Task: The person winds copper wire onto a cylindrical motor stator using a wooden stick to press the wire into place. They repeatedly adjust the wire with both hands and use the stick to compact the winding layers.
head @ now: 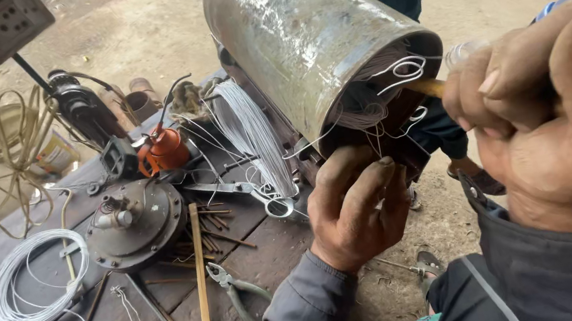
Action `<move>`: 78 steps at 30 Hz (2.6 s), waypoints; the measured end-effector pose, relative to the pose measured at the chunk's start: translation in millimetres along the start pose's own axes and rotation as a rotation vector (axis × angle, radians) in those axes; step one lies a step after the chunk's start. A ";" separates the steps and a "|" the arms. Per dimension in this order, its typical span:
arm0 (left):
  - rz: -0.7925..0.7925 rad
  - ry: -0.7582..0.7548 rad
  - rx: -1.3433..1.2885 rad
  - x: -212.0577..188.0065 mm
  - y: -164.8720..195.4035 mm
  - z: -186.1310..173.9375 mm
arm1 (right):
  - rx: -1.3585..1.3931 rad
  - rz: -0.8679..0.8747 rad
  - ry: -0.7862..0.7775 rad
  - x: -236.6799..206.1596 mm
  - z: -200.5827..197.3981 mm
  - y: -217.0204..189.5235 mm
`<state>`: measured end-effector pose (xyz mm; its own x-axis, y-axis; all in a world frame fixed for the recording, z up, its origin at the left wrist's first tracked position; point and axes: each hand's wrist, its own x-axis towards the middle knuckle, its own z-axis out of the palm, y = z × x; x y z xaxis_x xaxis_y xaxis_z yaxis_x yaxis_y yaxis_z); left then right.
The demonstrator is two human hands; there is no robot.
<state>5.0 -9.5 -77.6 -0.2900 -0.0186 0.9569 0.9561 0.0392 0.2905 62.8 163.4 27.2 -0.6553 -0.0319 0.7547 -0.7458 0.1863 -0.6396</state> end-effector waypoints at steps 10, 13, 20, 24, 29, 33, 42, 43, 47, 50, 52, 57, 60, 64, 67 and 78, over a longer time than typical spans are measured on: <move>-0.060 -0.049 0.024 -6.4 -2.1 -3.6 | 0.016 0.019 0.119 -43.3 12.7 -16.2; -0.066 -0.085 0.016 -3.4 -0.3 -5.6 | 0.026 0.005 0.121 -55.7 9.0 -10.0; -0.052 -0.103 0.051 -4.3 2.4 -3.6 | 0.007 -0.156 0.112 -40.8 11.4 -9.4; -0.052 -0.080 0.087 -6.9 3.9 -0.3 | 0.011 -0.211 0.064 4.6 32.7 -0.4; -0.058 -0.090 0.083 -8.2 5.0 -0.6 | 0.030 -0.134 0.049 -9.9 21.2 -4.3; -0.058 -0.099 0.094 -7.4 5.5 -1.9 | 0.034 -0.032 0.015 -48.9 -12.2 -0.8; -0.034 -0.106 0.078 -6.0 9.6 -1.4 | 0.053 -0.158 -0.086 -30.5 -28.6 1.6; -0.041 -0.106 0.082 -6.1 9.4 -0.9 | 0.038 -0.162 -0.110 -24.8 -27.4 0.6; -0.042 -0.093 0.095 -7.0 7.6 1.3 | 0.114 -0.119 -0.096 -14.6 -24.7 3.6; -0.046 -0.098 0.089 -7.1 7.2 1.6 | 0.073 -0.079 -0.080 -25.4 -28.4 3.8; -0.049 -0.112 0.083 -6.7 7.7 1.0 | 0.038 -0.062 -0.029 -37.9 -31.2 1.3; -0.054 -0.116 0.088 -4.3 7.9 0.8 | 0.040 -0.047 0.095 -48.7 -26.5 1.8; -0.038 -0.111 0.093 -4.3 8.1 2.0 | 0.020 -0.137 0.059 -42.6 -18.8 2.6; -0.040 -0.103 0.120 -6.2 9.6 2.2 | 0.075 -0.225 0.052 -37.6 -9.4 8.2; -0.038 -0.119 0.105 -6.0 10.0 1.8 | 0.040 -0.222 0.057 -36.4 -5.9 15.2; -0.065 -0.115 0.105 -6.8 7.9 2.7 | -0.012 -0.182 0.263 -16.9 36.1 7.3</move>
<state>14.4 -6.3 -81.8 -0.3598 0.0899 0.9287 0.9271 0.1465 0.3450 64.1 129.8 4.6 -0.4567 0.1890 0.8693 -0.8453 0.2123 -0.4903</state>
